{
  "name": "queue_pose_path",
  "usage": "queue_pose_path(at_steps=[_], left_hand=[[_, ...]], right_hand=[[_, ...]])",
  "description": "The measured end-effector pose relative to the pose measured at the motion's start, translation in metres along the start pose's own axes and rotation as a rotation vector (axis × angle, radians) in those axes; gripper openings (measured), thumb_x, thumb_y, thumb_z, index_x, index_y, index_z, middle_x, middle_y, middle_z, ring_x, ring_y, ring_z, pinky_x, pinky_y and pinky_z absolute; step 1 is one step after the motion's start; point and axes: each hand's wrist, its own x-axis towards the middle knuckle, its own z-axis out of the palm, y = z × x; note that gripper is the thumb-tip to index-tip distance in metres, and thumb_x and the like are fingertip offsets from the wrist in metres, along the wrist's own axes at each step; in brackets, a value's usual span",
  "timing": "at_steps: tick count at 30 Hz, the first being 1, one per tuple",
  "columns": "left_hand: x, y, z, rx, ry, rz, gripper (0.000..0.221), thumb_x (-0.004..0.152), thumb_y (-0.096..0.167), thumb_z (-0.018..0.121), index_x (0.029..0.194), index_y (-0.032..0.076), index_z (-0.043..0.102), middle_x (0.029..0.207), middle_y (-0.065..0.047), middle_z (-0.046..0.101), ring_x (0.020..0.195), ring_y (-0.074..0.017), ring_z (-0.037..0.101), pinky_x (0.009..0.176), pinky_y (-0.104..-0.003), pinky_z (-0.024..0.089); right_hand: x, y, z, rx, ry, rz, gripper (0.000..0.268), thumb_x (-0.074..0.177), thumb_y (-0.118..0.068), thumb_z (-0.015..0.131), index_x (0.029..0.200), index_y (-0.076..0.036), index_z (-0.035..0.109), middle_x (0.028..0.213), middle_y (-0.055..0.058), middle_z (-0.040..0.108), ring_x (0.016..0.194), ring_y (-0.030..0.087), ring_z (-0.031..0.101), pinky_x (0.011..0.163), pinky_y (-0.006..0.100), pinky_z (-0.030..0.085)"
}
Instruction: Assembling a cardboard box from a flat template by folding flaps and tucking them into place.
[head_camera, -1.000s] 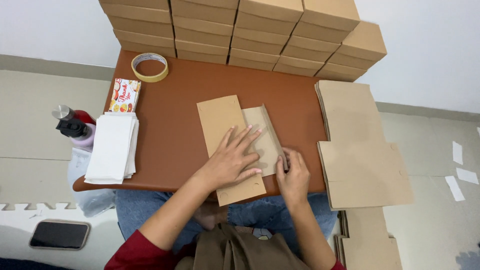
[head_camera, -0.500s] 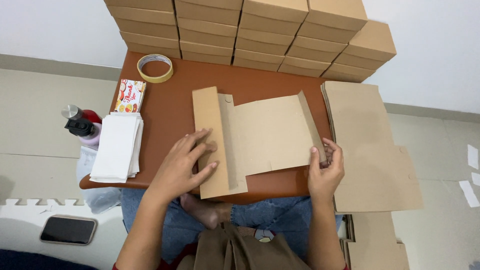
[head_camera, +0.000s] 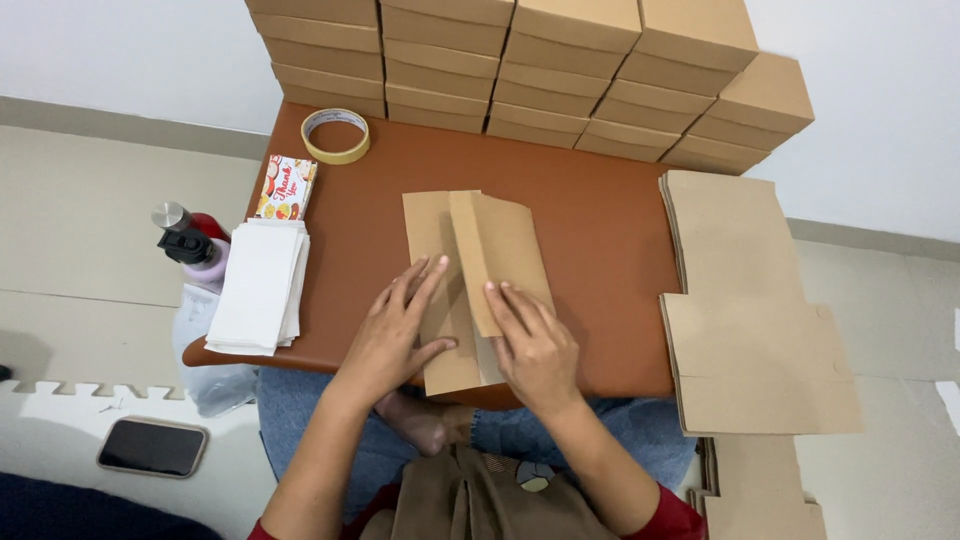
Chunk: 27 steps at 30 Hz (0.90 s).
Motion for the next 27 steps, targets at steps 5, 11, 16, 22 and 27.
queue_pose_path(at_steps=[5,11,16,22,27], left_hand=[[0.001,-0.026,0.025,0.21,-0.081,0.066,0.068,0.086,0.042,0.065,0.15,0.027,0.048,0.154,-0.018,0.039,0.141,-0.0396,0.04,0.117,-0.06,0.023],[0.002,-0.037,0.033,0.278,-0.13,0.036,0.062,0.086,0.056,0.057,0.144,0.033,0.055,0.153,-0.004,0.047,0.146,-0.0288,0.035,0.121,-0.055,0.019],[0.004,-0.036,0.034,0.29,-0.14,0.015,0.062,0.084,0.057,0.059,0.141,0.033,0.058,0.152,-0.002,0.048,0.146,-0.0274,0.036,0.121,-0.054,0.02],[0.001,-0.039,0.036,0.266,-0.129,0.029,0.063,0.085,0.056,0.059,0.143,0.033,0.055,0.153,-0.005,0.047,0.146,-0.0279,0.036,0.122,-0.054,0.019],[-0.001,-0.037,0.034,0.257,-0.096,0.052,0.063,0.087,0.055,0.058,0.144,0.031,0.055,0.153,-0.008,0.047,0.146,-0.0288,0.036,0.121,-0.055,0.019]], right_hand=[[-0.012,-0.004,-0.005,0.105,-0.246,-0.029,0.059,0.088,-0.042,0.07,0.139,-0.014,0.062,0.136,0.016,0.064,0.127,0.03,0.059,0.097,0.04,0.05],[-0.009,0.022,-0.014,0.144,-0.481,0.162,0.05,0.103,-0.027,0.049,0.14,0.006,0.054,0.145,0.03,0.051,0.139,0.04,0.047,0.113,0.046,0.039],[0.039,0.058,0.02,0.159,-0.581,0.228,0.049,0.106,-0.023,0.04,0.142,0.007,0.052,0.148,0.029,0.048,0.142,0.04,0.043,0.114,0.049,0.038],[0.085,0.101,0.08,0.091,-0.633,0.218,0.056,0.108,-0.033,0.033,0.148,0.003,0.049,0.153,0.024,0.044,0.145,0.034,0.04,0.121,0.052,0.024],[0.072,0.061,0.04,0.039,-0.639,0.187,0.066,0.104,-0.038,0.044,0.151,0.008,0.04,0.156,0.031,0.038,0.149,0.039,0.033,0.122,0.052,0.023]])
